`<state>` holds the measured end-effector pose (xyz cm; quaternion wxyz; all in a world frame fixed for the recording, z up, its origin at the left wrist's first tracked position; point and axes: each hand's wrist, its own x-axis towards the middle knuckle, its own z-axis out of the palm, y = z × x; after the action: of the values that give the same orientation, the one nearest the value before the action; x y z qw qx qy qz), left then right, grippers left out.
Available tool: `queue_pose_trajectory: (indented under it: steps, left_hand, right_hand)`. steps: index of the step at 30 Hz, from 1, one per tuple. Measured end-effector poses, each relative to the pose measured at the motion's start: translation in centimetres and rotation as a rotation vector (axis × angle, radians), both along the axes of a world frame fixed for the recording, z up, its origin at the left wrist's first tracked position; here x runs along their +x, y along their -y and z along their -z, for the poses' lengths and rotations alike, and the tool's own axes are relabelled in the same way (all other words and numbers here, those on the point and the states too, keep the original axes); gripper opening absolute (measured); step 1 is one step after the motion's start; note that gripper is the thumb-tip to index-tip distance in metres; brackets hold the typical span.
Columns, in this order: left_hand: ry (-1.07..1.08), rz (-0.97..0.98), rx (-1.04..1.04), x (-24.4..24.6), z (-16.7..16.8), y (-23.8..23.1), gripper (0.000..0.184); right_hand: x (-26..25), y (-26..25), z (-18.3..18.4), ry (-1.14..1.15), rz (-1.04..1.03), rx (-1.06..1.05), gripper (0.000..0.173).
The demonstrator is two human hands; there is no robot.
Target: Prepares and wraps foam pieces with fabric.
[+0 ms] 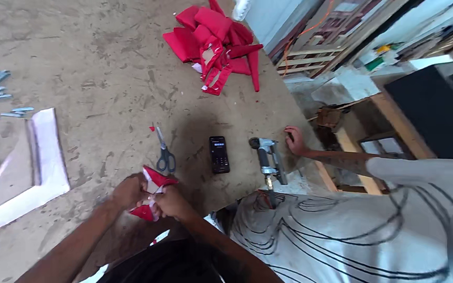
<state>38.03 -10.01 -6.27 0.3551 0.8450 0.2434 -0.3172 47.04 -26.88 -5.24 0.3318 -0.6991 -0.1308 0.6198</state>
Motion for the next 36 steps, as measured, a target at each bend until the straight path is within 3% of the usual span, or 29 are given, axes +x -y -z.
queue_pose_trajectory:
  steps: [4, 7, 10, 13, 15, 17, 19, 21, 23, 25, 27, 30, 36]
  left_hand:
    - [0.159, 0.26, -0.09, 0.0, 2.5, -1.6, 0.033]
    - [0.074, 0.374, -0.097, 0.3, 1.9, -1.7, 0.047]
    - [-0.029, 0.357, 0.063, 0.8, 0.6, -0.3, 0.083]
    - [-0.071, 0.205, 0.267, 0.6, 0.8, 1.6, 0.072]
    - [-0.021, 0.112, 0.306, -0.5, 1.9, 2.3, 0.063]
    - [0.004, 0.047, 0.285, -1.1, 2.3, 2.2, 0.067]
    - [-0.006, -0.013, 0.245, -1.0, 2.2, 2.1, 0.074]
    - [0.008, -0.047, 0.224, -1.1, 2.2, 2.1, 0.07]
    - [-0.006, -0.037, 0.209, -1.0, 1.9, 1.9, 0.066]
    - [-0.042, -0.024, 0.2, -0.5, 1.5, 1.9, 0.064]
    - [-0.061, -0.015, 0.203, -0.4, 1.4, 1.6, 0.065]
    - [-0.057, -0.009, 0.199, -0.4, 1.8, 1.4, 0.069]
    - [-0.064, -0.05, 0.212, -0.6, 1.7, 1.5, 0.067]
  right_hand:
    - [0.3, -0.3, 0.4, 0.023, -0.038, -0.032, 0.034]
    - [0.8, -1.4, 0.5, 0.145, -0.166, -0.075, 0.035]
    - [1.2, -3.0, -0.6, 0.264, -0.327, -0.108, 0.038]
    - [1.4, -3.7, 0.2, 0.34, -0.396, -0.087, 0.03]
    - [1.5, -2.6, 1.0, 0.284, -0.256, 0.05, 0.028]
    - [2.1, -0.1, 0.3, 0.258, 0.047, 0.264, 0.029]
    - [5.2, 3.8, -1.0, 0.487, 0.391, 0.279, 0.03]
    - [10.2, 8.5, -0.5, 0.813, 0.602, 0.1, 0.042]
    - [14.4, 12.0, 0.9, 1.005, 0.6, -0.151, 0.077]
    - [16.1, 12.4, 1.7, 1.054, 0.463, -0.329, 0.113]
    - [16.3, 10.7, 2.1, 1.076, 0.311, -0.411, 0.132]
    - [16.4, 9.8, 2.4, 1.082, 0.276, -0.442, 0.129]
    - [15.9, 10.3, 3.2, 1.055, 0.469, -0.247, 0.11]
